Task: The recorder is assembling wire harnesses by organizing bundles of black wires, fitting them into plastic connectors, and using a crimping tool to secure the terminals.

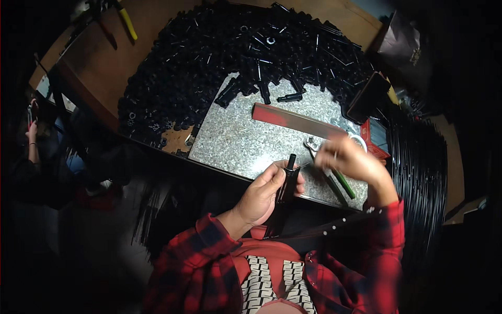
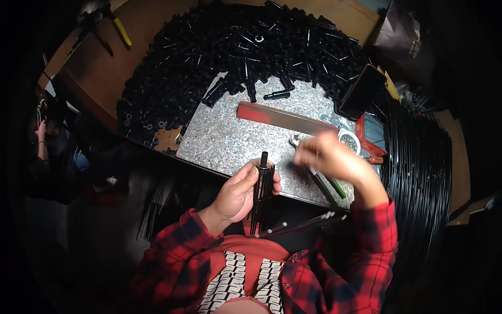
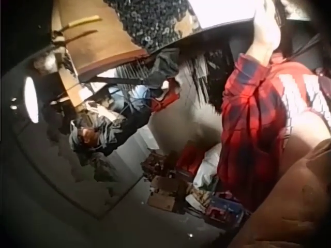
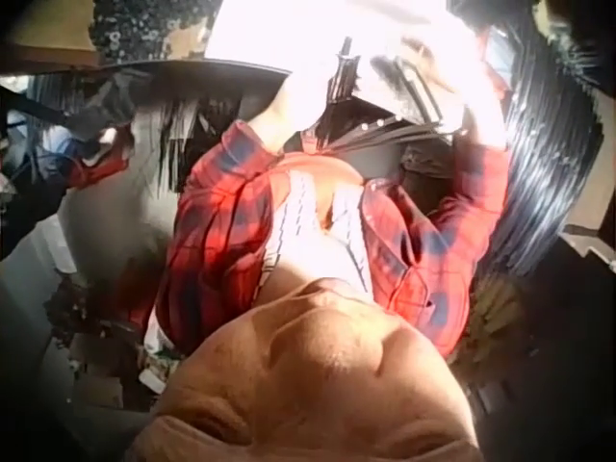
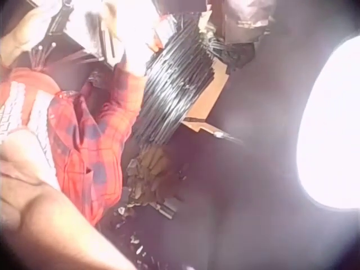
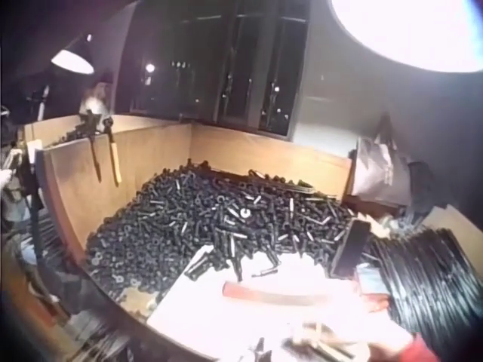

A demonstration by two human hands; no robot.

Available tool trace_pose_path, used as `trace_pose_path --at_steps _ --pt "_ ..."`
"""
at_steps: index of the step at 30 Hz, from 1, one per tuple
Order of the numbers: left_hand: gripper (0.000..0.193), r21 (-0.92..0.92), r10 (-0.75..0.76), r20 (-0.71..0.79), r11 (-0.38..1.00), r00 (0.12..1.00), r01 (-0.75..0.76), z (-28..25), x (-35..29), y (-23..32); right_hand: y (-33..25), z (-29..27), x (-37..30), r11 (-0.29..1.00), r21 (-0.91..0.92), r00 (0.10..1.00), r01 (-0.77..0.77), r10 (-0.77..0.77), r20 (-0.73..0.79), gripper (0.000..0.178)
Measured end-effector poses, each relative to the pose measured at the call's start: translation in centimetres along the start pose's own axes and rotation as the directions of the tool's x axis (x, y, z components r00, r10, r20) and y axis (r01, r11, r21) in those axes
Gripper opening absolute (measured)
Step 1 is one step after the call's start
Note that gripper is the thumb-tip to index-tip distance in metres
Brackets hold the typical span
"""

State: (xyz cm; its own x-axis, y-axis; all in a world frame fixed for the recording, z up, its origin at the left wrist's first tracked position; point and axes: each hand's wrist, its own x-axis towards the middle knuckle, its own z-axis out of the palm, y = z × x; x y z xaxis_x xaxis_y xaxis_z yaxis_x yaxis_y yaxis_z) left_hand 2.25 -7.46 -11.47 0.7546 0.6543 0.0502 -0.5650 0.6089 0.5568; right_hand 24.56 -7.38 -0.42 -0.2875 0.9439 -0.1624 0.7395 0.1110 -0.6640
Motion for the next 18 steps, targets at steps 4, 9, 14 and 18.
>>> trace_pose_path --at_steps 4,9,14,18 --pt "0.044 0.034 -0.022 0.022 0.999 1.0 0.021 0.3 0.6 -0.2 3.4 -2.1 6.9 0.892 -0.441 0.864 0.101 -0.298 -0.406 0.008" --pt "0.044 0.099 0.066 -0.054 0.993 0.996 -0.06 0.8 0.4 -0.5 6.5 -0.3 13.0 0.729 -0.674 0.869 0.116 -0.403 -0.287 0.022" --pt "0.044 0.093 0.028 -0.019 0.995 0.999 -0.026 0.7 0.4 -0.4 7.3 0.1 13.6 0.642 -0.765 0.944 0.05 -0.28 -0.174 0.028" --pt "0.044 0.148 0.052 -0.034 0.988 0.998 -0.046 0.8 0.3 -0.4 3.7 -0.1 9.7 0.984 -0.165 0.872 0.072 -0.143 -0.469 0.044"
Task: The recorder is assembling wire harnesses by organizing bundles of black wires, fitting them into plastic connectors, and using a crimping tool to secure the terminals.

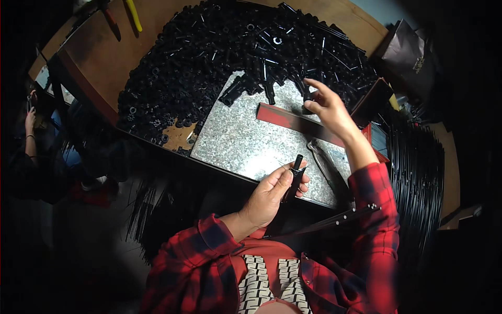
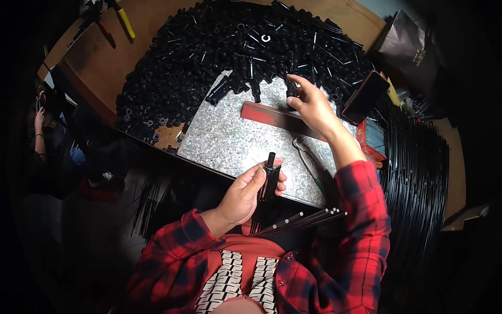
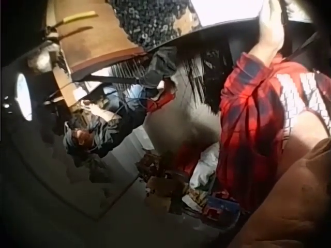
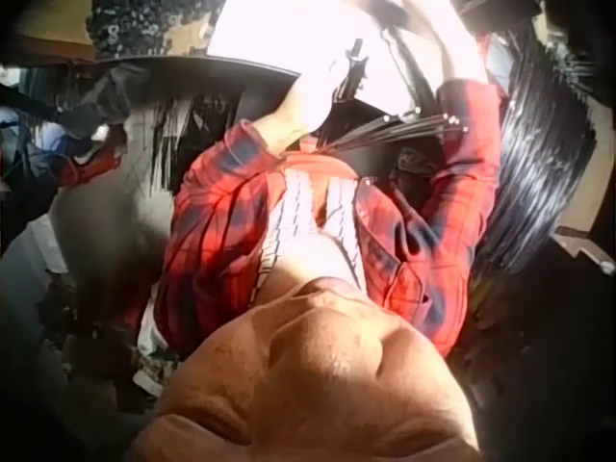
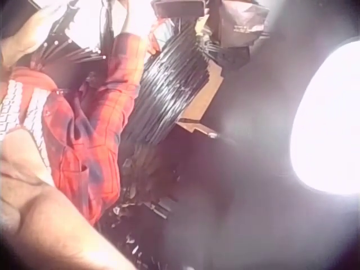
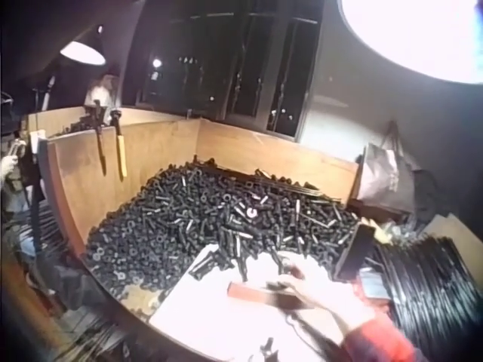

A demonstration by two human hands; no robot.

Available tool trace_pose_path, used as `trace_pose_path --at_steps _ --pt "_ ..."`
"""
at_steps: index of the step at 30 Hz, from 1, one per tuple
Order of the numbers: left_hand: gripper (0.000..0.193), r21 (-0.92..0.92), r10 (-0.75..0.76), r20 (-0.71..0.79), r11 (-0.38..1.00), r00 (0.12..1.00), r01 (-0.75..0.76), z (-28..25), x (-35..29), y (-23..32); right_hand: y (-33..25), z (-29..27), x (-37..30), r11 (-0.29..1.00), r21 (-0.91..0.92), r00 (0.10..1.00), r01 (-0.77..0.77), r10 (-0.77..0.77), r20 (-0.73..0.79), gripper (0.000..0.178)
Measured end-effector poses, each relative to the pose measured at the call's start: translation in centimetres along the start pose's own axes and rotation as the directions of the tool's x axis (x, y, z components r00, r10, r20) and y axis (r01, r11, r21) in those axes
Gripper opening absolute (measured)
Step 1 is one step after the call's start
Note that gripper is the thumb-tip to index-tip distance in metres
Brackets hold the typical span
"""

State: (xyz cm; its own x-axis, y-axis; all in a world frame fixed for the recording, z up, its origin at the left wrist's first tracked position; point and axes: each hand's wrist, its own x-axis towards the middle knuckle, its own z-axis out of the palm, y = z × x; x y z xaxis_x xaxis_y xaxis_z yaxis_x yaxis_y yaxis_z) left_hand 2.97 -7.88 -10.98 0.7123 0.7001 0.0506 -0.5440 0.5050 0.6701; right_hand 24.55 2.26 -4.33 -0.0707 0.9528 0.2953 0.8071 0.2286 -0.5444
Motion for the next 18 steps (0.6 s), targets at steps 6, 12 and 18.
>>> trace_pose_path --at_steps 6,12,18 --pt "0.045 0.046 0.005 0.009 0.999 1.0 -0.005 0.8 0.0 -0.5 -3.5 -2.7 -4.8 0.311 0.883 0.934 -0.351 0.178 0.309 0.051" --pt "0.045 0.048 0.01 -0.011 0.999 1.0 -0.009 2.1 -0.2 -1.0 -5.5 -3.1 -8.2 0.212 0.903 0.927 -0.373 0.049 0.371 0.057" --pt "0.04 0.122 0.026 -0.031 0.992 0.999 -0.022 2.5 -0.6 -1.0 -6.7 -3.1 -9.1 0.313 0.864 0.913 -0.395 0.032 0.406 0.054"
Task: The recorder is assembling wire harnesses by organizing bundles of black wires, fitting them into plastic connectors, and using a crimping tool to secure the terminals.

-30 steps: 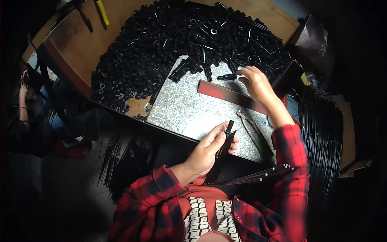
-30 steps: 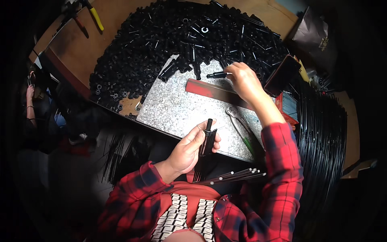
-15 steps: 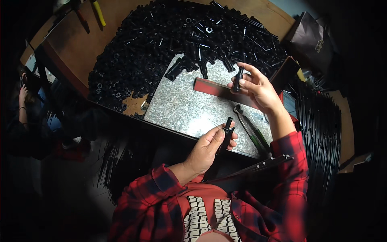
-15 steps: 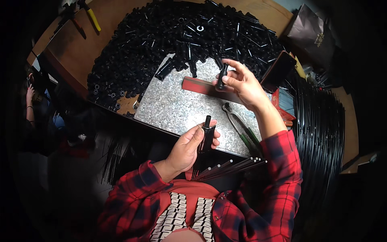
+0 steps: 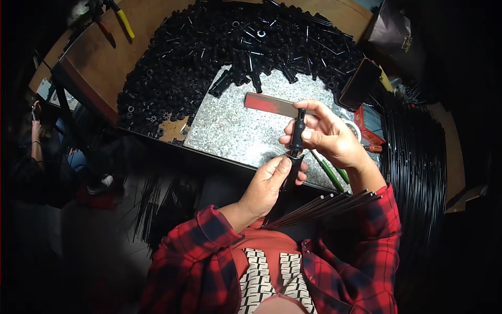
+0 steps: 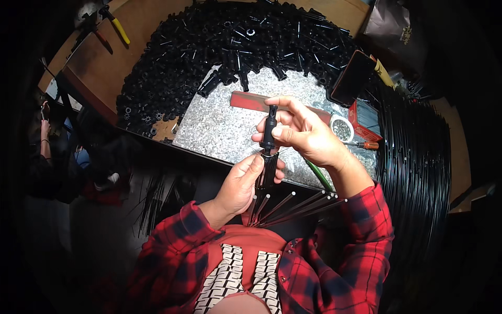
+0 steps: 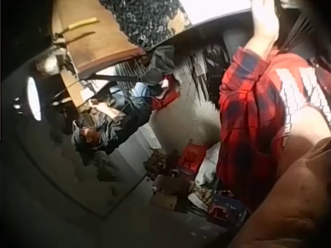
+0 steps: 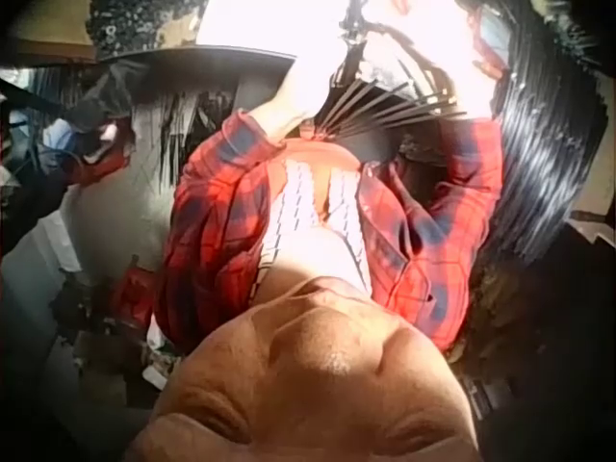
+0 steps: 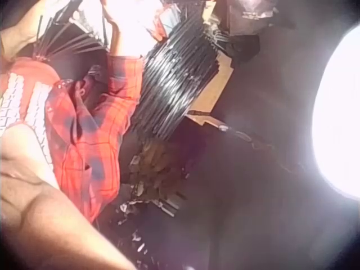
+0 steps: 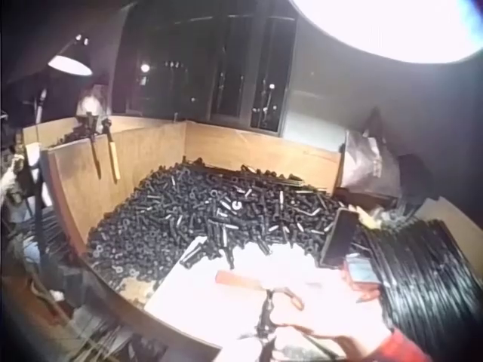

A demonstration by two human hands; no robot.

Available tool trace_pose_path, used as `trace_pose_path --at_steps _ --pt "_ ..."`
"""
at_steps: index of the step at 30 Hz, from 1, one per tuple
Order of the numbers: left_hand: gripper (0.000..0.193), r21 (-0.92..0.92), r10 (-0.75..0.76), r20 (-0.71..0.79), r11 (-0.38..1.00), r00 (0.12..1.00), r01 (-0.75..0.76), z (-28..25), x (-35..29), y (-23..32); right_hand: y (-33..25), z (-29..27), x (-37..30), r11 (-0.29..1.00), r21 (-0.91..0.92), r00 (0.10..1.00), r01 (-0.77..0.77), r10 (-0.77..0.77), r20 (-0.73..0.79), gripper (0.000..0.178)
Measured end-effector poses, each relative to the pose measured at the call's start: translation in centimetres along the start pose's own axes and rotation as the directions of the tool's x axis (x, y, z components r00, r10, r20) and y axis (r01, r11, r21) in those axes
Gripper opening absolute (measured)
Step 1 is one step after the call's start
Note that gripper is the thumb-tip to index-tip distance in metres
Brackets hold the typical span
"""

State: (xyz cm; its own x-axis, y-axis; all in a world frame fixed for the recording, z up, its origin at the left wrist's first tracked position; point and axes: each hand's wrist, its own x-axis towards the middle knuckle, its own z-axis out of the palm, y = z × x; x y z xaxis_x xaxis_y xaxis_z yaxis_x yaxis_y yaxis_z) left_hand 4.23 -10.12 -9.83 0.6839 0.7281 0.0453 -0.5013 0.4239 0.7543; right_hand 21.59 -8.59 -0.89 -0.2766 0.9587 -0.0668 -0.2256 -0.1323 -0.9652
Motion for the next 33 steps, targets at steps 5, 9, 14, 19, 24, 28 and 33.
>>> trace_pose_path --at_steps 5,9,14,19,24,28,33 --pt "0.041 0.052 0.009 -0.022 0.999 1.0 -0.008 0.5 -0.4 0.4 -0.5 0.9 -0.5 0.993 -0.112 0.998 0.022 -0.028 -0.056 0.049" --pt "0.042 0.115 0.028 -0.046 0.993 0.999 -0.022 0.4 -0.6 0.3 -0.7 1.7 -0.9 0.883 -0.461 0.98 0.087 -0.159 -0.121 0.046" --pt "0.043 0.241 0.054 0.015 0.969 0.998 -0.056 -0.1 -0.7 0.3 -2.0 3.0 -1.3 0.696 -0.717 0.975 -0.035 -0.134 -0.178 0.041" --pt "0.042 0.254 0.064 -0.025 0.966 0.998 -0.056 0.0 -0.6 0.2 -2.0 3.5 -0.9 0.55 -0.834 0.983 0.044 -0.172 -0.062 0.04" --pt "0.041 0.243 0.041 -0.017 0.969 0.999 -0.036 -0.6 -0.6 0.1 -1.7 3.0 -0.7 0.599 -0.799 0.986 0.051 -0.157 -0.055 0.039" --pt "0.042 0.172 0.07 0.002 0.983 0.998 -0.069 -0.1 -0.5 0.4 -0.8 2.7 -0.8 0.852 -0.522 0.976 -0.034 -0.084 -0.201 0.039" --pt "0.043 0.186 0.062 0.009 0.98 0.998 -0.063 -0.3 -0.6 0.5 -1.1 3.1 -0.7 0.645 -0.764 0.986 0.019 -0.14 -0.094 0.039"
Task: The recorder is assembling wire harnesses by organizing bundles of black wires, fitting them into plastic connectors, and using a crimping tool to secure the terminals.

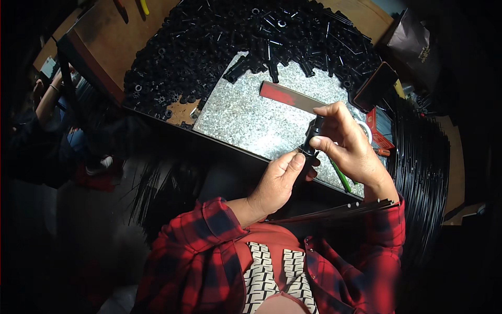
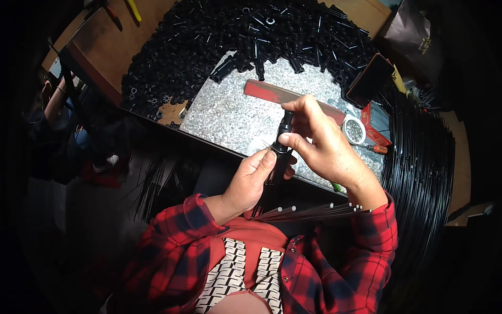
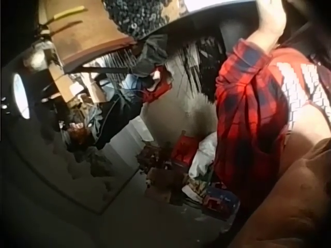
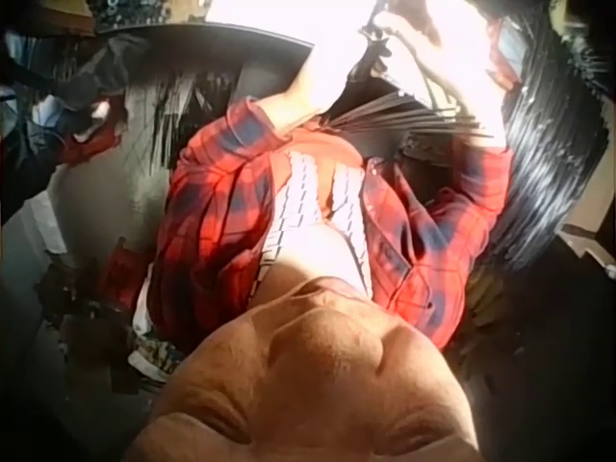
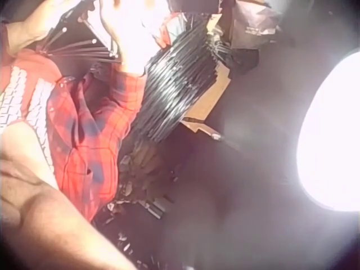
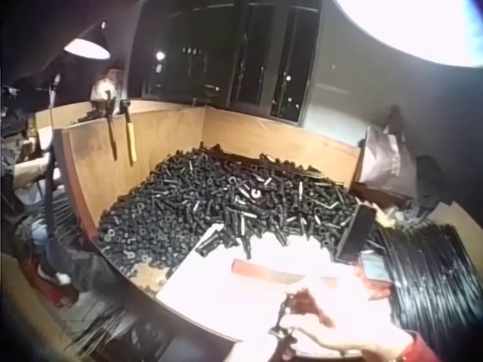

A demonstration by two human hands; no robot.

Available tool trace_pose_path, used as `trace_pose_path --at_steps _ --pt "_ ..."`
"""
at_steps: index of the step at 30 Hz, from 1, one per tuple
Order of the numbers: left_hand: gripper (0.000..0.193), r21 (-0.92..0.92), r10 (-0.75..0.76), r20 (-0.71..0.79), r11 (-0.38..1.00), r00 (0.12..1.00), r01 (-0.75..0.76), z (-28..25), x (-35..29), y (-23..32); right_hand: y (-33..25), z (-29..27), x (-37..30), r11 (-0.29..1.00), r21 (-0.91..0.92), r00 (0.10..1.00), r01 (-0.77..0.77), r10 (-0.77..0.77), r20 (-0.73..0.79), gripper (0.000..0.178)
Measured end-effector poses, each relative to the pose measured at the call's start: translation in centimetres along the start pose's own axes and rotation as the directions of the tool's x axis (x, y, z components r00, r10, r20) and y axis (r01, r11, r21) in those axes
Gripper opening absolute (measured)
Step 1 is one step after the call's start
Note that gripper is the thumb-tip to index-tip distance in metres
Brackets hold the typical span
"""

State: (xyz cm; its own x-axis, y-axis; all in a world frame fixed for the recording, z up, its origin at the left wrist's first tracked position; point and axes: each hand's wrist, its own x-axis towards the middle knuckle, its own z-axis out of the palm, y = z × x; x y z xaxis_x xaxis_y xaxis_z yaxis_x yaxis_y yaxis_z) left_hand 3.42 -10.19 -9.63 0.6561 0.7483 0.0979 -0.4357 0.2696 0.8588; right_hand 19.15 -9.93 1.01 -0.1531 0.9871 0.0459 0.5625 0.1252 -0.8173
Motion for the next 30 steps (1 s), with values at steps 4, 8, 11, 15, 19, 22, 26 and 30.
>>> trace_pose_path --at_steps 4,8,11,15,19,22,26,30 --pt "0.043 -0.029 -0.005 -0.008 1.0 1.0 0.004 0.11 0.2 0.11 -0.3 0.28 -0.08 0.992 0.067 0.994 -0.105 0.107 -0.034 0.038" --pt "0.042 -0.002 -0.016 -0.016 1.0 1.0 0.016 -0.15 0.27 -0.45 0.04 0.37 -0.13 0.996 0.067 0.996 -0.066 0.07 -0.06 0.038" --pt "0.041 -0.041 -0.006 0.007 0.999 1.0 0.006 -0.12 0.14 0.06 0.18 0.39 0.08 0.991 0.106 0.996 -0.079 0.083 -0.034 0.04" --pt "0.041 -0.043 -0.002 -0.011 0.999 1.0 0.002 -0.09 0.27 -0.28 -0.34 0.34 0.02 0.998 0.032 0.996 -0.059 0.061 -0.062 0.04" --pt "0.041 -0.019 0.018 0.002 1.0 1.0 -0.018 -0.01 0.28 0.06 0.08 0.22 0.14 0.998 0.053 0.997 -0.034 0.038 -0.062 0.041" --pt "0.041 -0.012 0.012 0.027 1.0 1.0 -0.012 -0.25 0.3 0.0 -0.22 0.11 0.19 0.987 0.126 0.993 -0.097 0.104 -0.049 0.043" --pt "0.042 -0.044 0.012 0.002 0.999 1.0 -0.012 -0.22 0.43 -0.31 -0.03 0.42 0.22 0.972 0.207 0.991 -0.107 0.121 -0.056 0.044" --pt "0.042 -0.065 -0.009 0.025 0.998 1.0 0.01 -0.12 0.27 0.18 0.01 -0.1 0.17 0.999 0.041 0.999 -0.027 0.028 -0.032 0.043"
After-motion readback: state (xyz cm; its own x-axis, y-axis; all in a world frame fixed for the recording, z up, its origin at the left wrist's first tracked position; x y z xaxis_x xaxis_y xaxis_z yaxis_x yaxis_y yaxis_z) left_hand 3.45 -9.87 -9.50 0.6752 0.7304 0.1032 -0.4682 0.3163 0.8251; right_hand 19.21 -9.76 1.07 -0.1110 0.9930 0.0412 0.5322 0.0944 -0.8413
